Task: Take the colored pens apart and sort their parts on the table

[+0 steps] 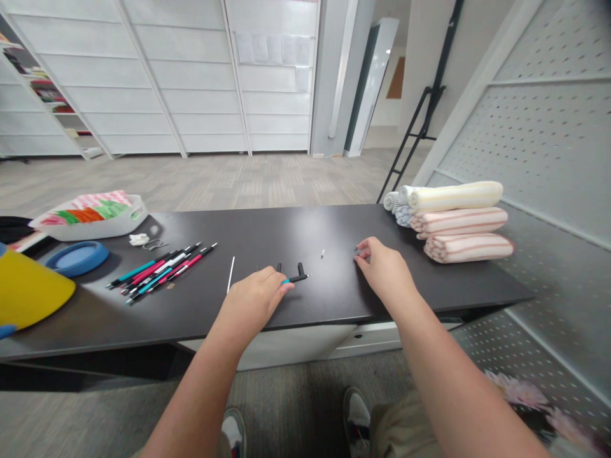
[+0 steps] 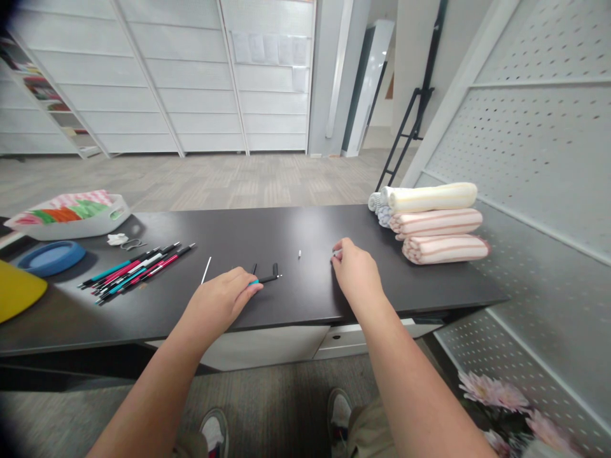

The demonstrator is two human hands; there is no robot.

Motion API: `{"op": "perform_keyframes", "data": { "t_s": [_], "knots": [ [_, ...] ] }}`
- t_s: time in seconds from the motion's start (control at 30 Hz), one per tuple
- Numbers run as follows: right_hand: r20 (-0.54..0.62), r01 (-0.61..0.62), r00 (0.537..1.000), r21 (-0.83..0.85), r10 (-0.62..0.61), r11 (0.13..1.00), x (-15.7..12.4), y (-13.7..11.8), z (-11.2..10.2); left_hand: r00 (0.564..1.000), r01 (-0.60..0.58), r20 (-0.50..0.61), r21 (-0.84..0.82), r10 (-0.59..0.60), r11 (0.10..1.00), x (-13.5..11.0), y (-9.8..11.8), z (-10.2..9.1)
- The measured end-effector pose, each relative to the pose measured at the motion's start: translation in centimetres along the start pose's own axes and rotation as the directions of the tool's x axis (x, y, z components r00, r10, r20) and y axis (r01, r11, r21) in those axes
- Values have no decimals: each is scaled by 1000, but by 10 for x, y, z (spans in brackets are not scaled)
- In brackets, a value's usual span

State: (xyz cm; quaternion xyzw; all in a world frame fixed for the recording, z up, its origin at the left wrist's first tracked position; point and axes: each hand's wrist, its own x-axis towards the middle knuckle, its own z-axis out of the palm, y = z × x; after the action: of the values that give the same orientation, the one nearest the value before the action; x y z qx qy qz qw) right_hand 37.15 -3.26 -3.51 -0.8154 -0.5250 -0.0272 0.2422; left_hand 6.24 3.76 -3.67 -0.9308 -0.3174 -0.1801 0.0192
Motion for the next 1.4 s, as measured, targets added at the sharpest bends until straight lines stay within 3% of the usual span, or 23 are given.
{"op": "perform_keyframes", "data": {
  "t_s": [0.4,0.5,0.57,0.7,0.83,1.1,1.23,1.4],
  "knots": [
    [-111,-80,991,-80,71,994,3,-3,8,1000,11,11,34,-11,999,0,1,0],
    [-161,-17,987,-18,14,1000,0,-9,5,1000,6,1,26,-7,1000,0,1,0],
    [-180,94,981,102,-75,990,-5,-18,2,1000,5,-3,26,-5,1000,0,1,-1],
    [-33,316,944,391,-330,864,-19,-45,3,1000,-4,-17,24,4,1000,0,2,-1],
    [74,376,874,521,-479,766,-31,-68,10,998,-42,-36,9,43,999,-1,1,0],
    [134,383,820,596,-557,706,-36,-81,16,988,-148,-48,25,149,989,-1,4,0],
    [113,367,828,632,-550,683,-38,-82,19,981,-179,-50,141,187,974,2,10,-3],
    [84,356,851,634,-519,686,-38,-83,20,992,-120,-9,195,124,973,6,21,2]
  ]
}}
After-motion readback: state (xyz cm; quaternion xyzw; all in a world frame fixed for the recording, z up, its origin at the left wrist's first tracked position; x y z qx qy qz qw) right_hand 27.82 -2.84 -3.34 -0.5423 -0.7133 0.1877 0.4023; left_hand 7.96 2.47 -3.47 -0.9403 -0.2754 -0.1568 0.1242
